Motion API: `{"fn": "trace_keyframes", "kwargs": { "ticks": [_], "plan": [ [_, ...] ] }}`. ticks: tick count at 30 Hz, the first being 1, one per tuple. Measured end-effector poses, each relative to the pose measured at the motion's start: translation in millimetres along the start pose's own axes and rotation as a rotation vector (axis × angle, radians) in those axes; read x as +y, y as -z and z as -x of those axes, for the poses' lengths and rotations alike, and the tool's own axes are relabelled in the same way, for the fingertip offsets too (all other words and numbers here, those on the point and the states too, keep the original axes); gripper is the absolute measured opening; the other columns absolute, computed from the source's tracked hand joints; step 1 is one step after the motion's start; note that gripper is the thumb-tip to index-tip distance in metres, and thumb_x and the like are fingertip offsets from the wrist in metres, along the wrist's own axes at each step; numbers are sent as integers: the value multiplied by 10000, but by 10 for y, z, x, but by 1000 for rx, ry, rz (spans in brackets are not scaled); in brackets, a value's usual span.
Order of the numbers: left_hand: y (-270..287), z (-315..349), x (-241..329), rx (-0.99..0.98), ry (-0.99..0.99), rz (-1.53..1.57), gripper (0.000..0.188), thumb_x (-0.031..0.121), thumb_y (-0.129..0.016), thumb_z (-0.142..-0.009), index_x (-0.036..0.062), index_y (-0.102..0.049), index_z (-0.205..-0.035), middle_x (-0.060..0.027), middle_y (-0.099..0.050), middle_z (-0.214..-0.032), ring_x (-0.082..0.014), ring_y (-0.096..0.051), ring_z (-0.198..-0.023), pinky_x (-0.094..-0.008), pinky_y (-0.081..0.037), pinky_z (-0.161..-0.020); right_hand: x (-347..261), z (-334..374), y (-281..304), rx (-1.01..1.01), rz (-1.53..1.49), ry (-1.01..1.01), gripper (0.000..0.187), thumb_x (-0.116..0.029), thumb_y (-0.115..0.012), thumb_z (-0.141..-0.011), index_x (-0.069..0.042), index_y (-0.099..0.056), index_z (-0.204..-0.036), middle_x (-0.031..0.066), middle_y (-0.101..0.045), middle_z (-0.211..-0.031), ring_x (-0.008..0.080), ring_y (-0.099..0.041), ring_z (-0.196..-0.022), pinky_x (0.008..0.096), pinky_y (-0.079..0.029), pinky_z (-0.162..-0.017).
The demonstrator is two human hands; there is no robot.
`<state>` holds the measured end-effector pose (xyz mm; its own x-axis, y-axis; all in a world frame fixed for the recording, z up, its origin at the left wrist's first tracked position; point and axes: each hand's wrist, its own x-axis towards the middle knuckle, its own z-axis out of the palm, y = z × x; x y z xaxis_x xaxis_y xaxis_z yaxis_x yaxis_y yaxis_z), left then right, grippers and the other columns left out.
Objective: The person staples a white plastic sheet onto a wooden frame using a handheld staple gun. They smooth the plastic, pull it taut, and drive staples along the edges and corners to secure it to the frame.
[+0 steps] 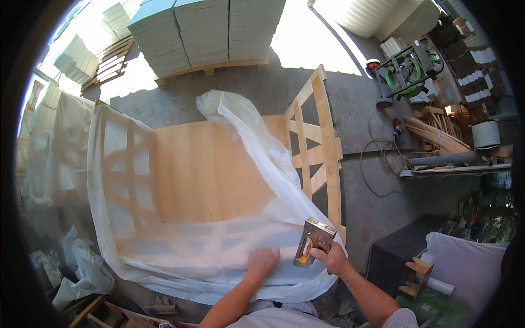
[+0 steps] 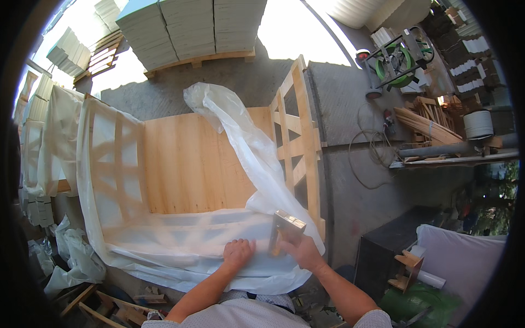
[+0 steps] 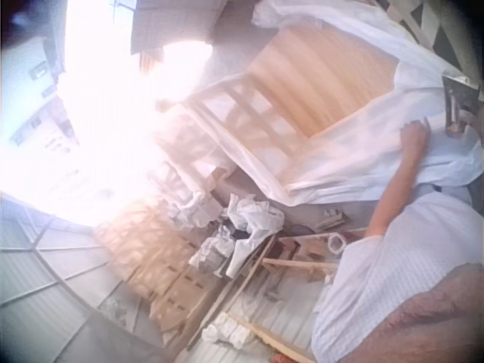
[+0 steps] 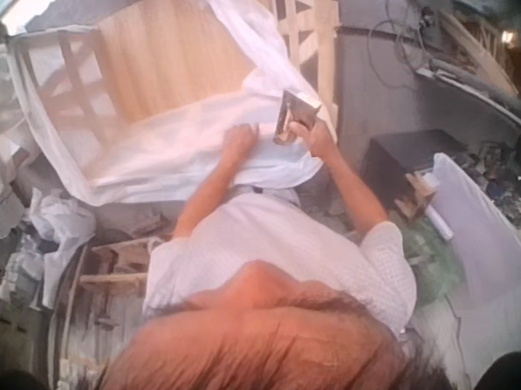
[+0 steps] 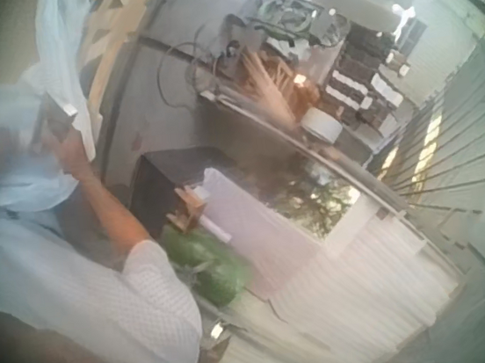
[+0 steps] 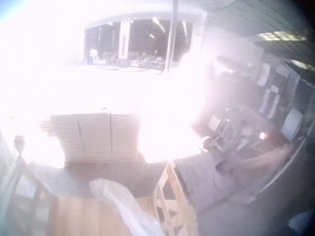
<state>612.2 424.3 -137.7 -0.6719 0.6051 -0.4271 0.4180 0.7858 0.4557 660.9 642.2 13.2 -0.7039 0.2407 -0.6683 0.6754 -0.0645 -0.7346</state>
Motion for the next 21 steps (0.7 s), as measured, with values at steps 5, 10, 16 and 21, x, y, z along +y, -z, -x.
{"fn": "trace_keyframes", "kwargs": {
  "ticks": [5, 10, 16, 21],
  "plan": [
    [22, 6, 55, -69, 21, -26, 526, 423, -412, -966, 75, -692, -687, -152, -705, -771, -361, -678, -718, -472, -534, -691, 236, 712, -33, 23, -526, -61, 305, -208, -608, -919, 43, -648, -1087, 123, -691, -1004, 183, -651, -913, 319, -510, -838],
    [55, 56, 111, -26, 5, -95, 516, 413, -415, -969, 55, -719, -753, -156, -715, -808, -357, -686, -767, -448, -532, -754, 743, 1368, -100, 150, -904, 124, 268, -159, -548, -929, 25, -598, -1118, 138, -670, -944, 268, -663, -892, 403, -527, -864],
    [6, 77, 136, 65, 20, -141, 510, 414, -441, -959, 56, -714, -719, -165, -708, -789, -342, -688, -768, -444, -529, -751, 1529, 1964, -88, 476, -1021, 16, 285, -199, -601, -907, 4, -603, -1107, 145, -669, -931, 285, -665, -884, 442, -526, -862],
    [-14, 62, 176, 37, 64, -171, 553, 436, -399, -973, 52, -744, -773, -180, -713, -832, -349, -695, -807, -436, -527, -793, 2077, 2124, 147, 656, -1120, -131, 253, -218, -634, -882, -27, -608, -1046, 132, -664, -938, 273, -662, -896, 441, -525, -849]
  ]
}}
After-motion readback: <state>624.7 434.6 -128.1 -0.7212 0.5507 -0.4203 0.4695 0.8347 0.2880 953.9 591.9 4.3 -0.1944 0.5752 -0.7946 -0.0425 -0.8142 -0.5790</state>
